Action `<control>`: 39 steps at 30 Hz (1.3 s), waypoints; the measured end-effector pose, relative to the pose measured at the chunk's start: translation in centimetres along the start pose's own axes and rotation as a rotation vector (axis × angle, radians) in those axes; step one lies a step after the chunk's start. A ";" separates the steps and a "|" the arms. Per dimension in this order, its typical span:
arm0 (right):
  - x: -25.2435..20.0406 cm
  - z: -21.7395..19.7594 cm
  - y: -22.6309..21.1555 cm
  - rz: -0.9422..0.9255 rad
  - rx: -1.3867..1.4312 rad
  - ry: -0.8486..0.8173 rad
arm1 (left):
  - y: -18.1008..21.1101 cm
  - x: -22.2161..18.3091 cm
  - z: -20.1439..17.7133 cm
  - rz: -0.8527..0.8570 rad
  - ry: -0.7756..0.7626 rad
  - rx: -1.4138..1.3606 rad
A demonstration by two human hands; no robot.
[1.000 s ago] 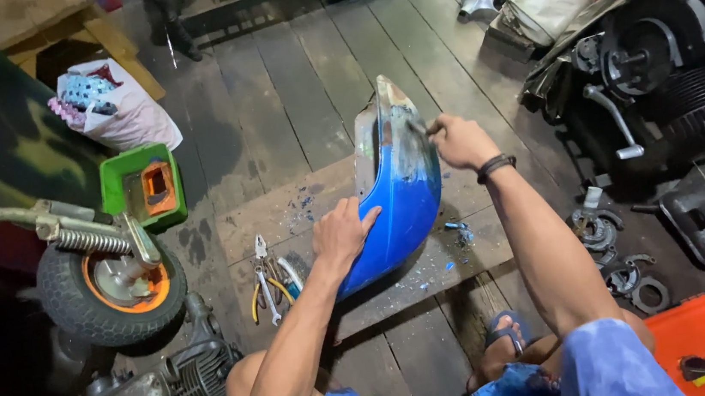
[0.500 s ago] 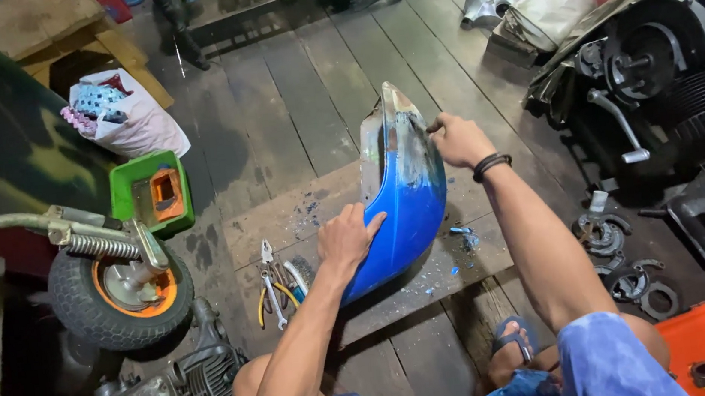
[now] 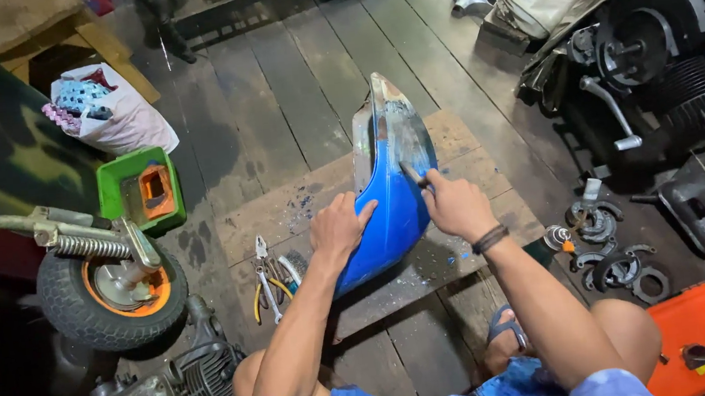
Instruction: Using a blowtorch to heat and a putty knife to scrape material from a motorcycle fuel tank.
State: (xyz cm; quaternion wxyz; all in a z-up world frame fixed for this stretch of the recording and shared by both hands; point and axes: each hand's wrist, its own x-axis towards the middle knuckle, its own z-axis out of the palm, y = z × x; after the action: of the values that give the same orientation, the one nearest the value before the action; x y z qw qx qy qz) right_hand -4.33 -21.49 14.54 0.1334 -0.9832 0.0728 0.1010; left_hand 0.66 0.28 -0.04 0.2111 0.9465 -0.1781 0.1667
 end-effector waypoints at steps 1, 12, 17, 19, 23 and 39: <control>1.5 0.5 0.4 0.001 0.000 -0.001 | 0.3 -0.1 -0.1 0.000 -0.001 0.000; 7.7 -0.8 -0.6 -0.038 0.160 0.110 | 1.1 -0.3 -1.0 -0.016 -0.009 0.020; 1.5 -0.3 -0.1 -0.069 0.043 0.034 | 0.7 0.1 -0.3 -0.013 0.014 0.013; 1.5 -0.3 -0.2 -0.037 -0.014 0.025 | 0.7 -0.1 0.0 -0.001 0.024 0.013; 6.4 0.0 0.1 -0.058 0.024 0.097 | 1.0 -0.2 0.1 0.024 0.065 0.044; -3.6 1.4 1.8 -0.102 0.174 0.127 | 0.5 0.1 0.8 -0.089 -0.097 -0.014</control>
State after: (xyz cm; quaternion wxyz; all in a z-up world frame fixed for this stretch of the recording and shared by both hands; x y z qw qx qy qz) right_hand -8.35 -22.41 13.58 0.2181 -0.9748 0.0393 0.0248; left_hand 0.74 -0.56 -0.53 0.2162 0.9590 -0.1470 0.1098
